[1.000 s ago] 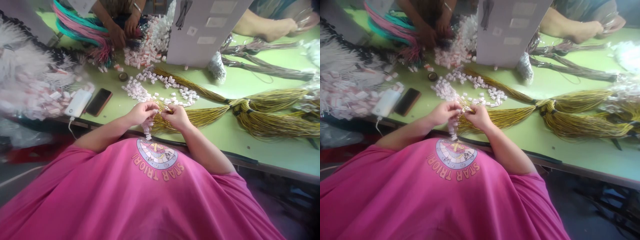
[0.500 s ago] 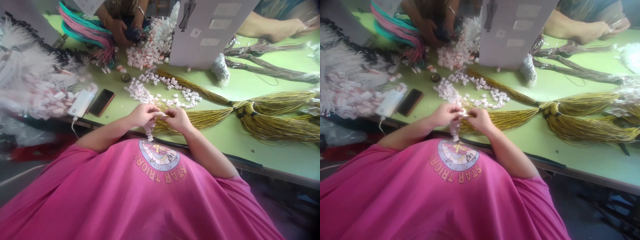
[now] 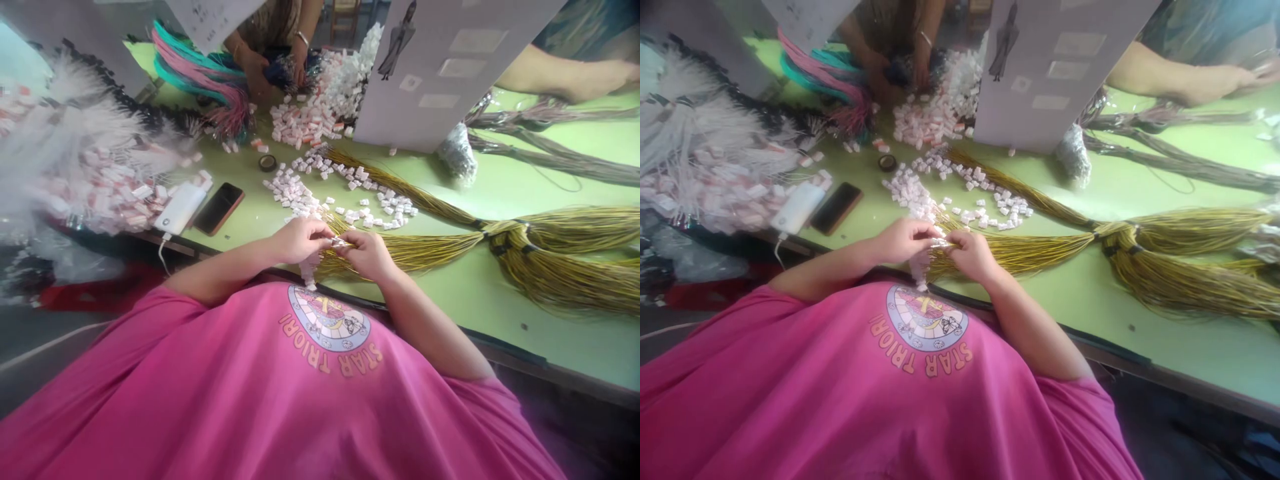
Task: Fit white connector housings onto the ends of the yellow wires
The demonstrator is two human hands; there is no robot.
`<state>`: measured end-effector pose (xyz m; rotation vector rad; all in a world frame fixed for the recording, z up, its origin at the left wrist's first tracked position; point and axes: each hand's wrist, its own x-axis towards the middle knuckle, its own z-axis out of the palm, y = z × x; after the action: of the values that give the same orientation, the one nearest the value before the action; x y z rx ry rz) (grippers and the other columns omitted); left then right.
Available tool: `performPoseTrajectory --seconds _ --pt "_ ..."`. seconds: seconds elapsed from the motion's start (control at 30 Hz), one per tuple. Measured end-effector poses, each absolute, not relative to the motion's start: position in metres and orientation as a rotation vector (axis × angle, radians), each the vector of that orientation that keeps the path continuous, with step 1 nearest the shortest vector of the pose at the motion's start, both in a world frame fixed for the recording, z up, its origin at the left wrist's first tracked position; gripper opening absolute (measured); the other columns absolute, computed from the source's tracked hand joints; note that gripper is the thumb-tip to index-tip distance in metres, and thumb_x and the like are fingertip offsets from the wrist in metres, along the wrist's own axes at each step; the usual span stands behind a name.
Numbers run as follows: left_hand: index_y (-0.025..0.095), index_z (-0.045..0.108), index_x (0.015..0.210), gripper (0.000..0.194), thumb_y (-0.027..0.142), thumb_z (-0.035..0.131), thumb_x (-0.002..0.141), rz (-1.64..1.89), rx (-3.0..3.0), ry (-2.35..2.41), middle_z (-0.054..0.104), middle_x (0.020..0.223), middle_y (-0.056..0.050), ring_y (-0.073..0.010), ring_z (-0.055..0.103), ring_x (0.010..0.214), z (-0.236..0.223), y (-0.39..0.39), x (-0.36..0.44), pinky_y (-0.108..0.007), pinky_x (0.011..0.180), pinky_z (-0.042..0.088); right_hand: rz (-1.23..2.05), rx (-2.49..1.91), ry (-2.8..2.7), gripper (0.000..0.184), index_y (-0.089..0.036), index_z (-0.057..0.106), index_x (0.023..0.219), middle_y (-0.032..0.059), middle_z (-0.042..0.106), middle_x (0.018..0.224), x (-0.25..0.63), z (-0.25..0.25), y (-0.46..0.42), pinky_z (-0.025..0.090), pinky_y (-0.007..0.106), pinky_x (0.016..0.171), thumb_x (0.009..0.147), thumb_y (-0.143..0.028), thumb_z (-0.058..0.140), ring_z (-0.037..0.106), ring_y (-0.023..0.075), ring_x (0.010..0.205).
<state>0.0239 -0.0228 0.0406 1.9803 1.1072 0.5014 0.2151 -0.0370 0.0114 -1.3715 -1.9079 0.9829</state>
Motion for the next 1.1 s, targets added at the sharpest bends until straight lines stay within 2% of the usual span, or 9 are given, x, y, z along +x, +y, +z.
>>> performPoseTrajectory --seconds 0.13,0.23,0.33,0.5,0.6,0.73,0.9,1.1 --pt "0.017 0.068 0.094 0.018 0.025 0.059 0.081 0.455 2.256 1.215 0.066 0.096 -0.007 -0.0165 0.058 0.085 0.046 0.003 -0.006 -0.031 0.080 0.045 0.948 -1.160 -1.828 0.012 -0.020 0.072 0.075 0.0045 0.072 0.088 0.221 0.015 -0.034 0.048 0.033 0.078 0.073 -0.025 0.061 0.064 0.0182 0.081" --pt "0.014 0.067 0.092 0.019 0.023 0.053 0.083 0.498 2.214 1.650 0.064 0.097 -0.011 -0.0196 0.057 0.087 0.026 0.034 -0.034 -0.034 0.081 0.042 1.048 -1.223 -1.721 0.014 -0.019 0.072 0.076 0.0050 0.072 0.082 0.225 0.013 -0.033 0.051 0.036 0.075 0.069 -0.031 0.067 0.065 0.0186 0.076" --pt "0.014 0.067 0.095 0.023 0.028 0.054 0.083 0.380 2.228 1.752 0.063 0.096 -0.012 -0.0222 0.057 0.086 -0.004 0.056 -0.049 -0.036 0.077 0.042 1.216 -1.255 -1.678 0.022 -0.019 0.072 0.081 0.0039 0.071 0.077 0.226 0.011 -0.032 0.052 0.035 0.070 0.064 -0.033 0.072 0.064 0.0172 0.070" --pt "0.017 0.067 0.093 0.021 0.029 0.053 0.084 0.338 2.255 1.690 0.061 0.098 -0.010 -0.0207 0.056 0.089 -0.022 0.061 -0.052 -0.033 0.080 0.042 1.404 -1.209 -1.643 0.018 -0.016 0.067 0.078 0.0033 0.067 0.068 0.227 0.014 -0.033 0.048 0.032 0.062 0.071 -0.032 0.063 0.058 0.0131 0.059" --pt "0.016 0.065 0.087 0.016 0.028 0.054 0.083 0.486 2.200 1.676 0.062 0.095 -0.009 -0.0189 0.056 0.086 -0.007 0.054 -0.051 -0.033 0.081 0.042 1.358 -1.276 -1.667 0.017 -0.016 0.064 0.075 0.0003 0.060 0.061 0.226 0.016 -0.033 0.041 0.028 0.056 0.072 -0.032 0.060 0.050 0.0107 0.054" --pt "0.016 0.061 0.090 0.014 0.026 0.059 0.081 0.755 1.863 1.443 0.064 0.081 -0.004 -0.0137 0.058 0.074 0.019 0.026 -0.030 -0.030 0.075 0.046 1.232 -1.375 -1.668 0.013 -0.015 0.060 0.068 -0.0046 0.047 0.053 0.222 0.019 -0.034 0.032 0.025 0.053 0.069 -0.028 0.059 0.040 0.0079 0.051" --pt "0.013 0.062 0.086 0.027 0.020 0.075 0.063 0.747 1.453 1.027 0.064 0.079 -0.001 -0.0110 0.060 0.071 0.029 -0.015 0.015 -0.026 0.066 0.049 1.208 -1.318 -1.647 0.016 -0.014 0.060 0.066 -0.0038 0.048 0.056 0.221 0.020 -0.035 0.032 0.025 0.054 0.069 -0.030 0.060 0.040 0.0076 0.054" --pt "0.012 0.064 0.082 0.027 0.017 0.077 0.059 0.802 1.243 0.997 0.064 0.076 0.000 -0.0095 0.060 0.068 0.022 -0.021 0.028 -0.027 0.068 0.050 1.016 -1.386 -1.700 0.019 -0.015 0.061 0.065 -0.0029 0.050 0.056 0.221 0.017 -0.037 0.031 0.024 0.054 0.069 -0.033 0.062 0.040 0.0083 0.055"
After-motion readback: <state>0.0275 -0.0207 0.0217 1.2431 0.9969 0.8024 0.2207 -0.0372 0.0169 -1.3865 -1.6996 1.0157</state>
